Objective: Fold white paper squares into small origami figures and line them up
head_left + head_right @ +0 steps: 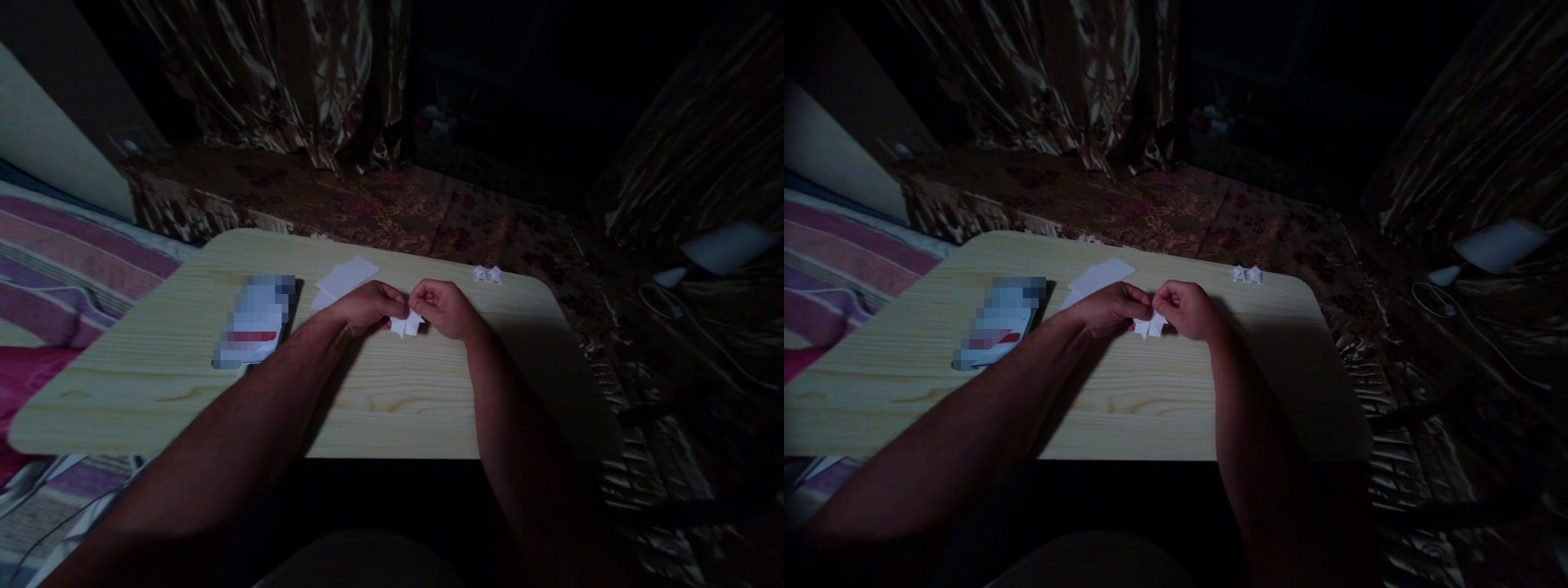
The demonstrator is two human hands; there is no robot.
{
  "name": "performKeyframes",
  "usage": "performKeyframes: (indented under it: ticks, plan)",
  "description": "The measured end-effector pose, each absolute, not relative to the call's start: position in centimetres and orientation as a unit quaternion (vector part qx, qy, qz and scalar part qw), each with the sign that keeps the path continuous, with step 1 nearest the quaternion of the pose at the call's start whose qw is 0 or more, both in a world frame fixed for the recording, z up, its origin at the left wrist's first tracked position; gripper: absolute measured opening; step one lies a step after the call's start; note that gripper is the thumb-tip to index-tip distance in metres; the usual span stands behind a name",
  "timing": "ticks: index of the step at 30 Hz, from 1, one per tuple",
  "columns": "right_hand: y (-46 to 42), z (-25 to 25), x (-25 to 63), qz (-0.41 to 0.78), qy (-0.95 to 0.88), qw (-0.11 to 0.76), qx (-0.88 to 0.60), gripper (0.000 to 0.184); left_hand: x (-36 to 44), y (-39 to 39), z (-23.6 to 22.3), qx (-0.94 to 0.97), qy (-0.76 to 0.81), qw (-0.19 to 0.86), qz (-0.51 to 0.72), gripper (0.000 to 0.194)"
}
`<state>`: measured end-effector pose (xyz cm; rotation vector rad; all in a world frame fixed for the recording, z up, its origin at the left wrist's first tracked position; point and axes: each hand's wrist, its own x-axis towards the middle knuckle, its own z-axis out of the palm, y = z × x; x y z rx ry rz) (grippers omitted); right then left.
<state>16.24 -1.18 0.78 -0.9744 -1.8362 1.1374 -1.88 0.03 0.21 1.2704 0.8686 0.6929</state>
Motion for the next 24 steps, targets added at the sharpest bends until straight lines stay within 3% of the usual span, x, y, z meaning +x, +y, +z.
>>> performKeyframes:
  ticks: [11, 19, 24]
  plan:
    - [-0.6, 0.9, 16.5, 0.391, -0.700, 0.450, -0.393, 0.018, -1.1, -0.5, 1.2, 0.591, 0.385, 0.619, 0.346, 0.020]
    - [-0.5, 1.0, 16.3, 0.421, -0.636, 0.511, -0.396, 0.027, -0.4, -0.8, 1.2, 0.620, 0.427, 0.476, 0.455, 0.021]
    - [-0.5, 1.0, 15.9, 0.439, -0.604, 0.528, -0.404, 0.033, -0.1, -0.8, 1.6, 0.599, 0.432, 0.446, 0.506, 0.020]
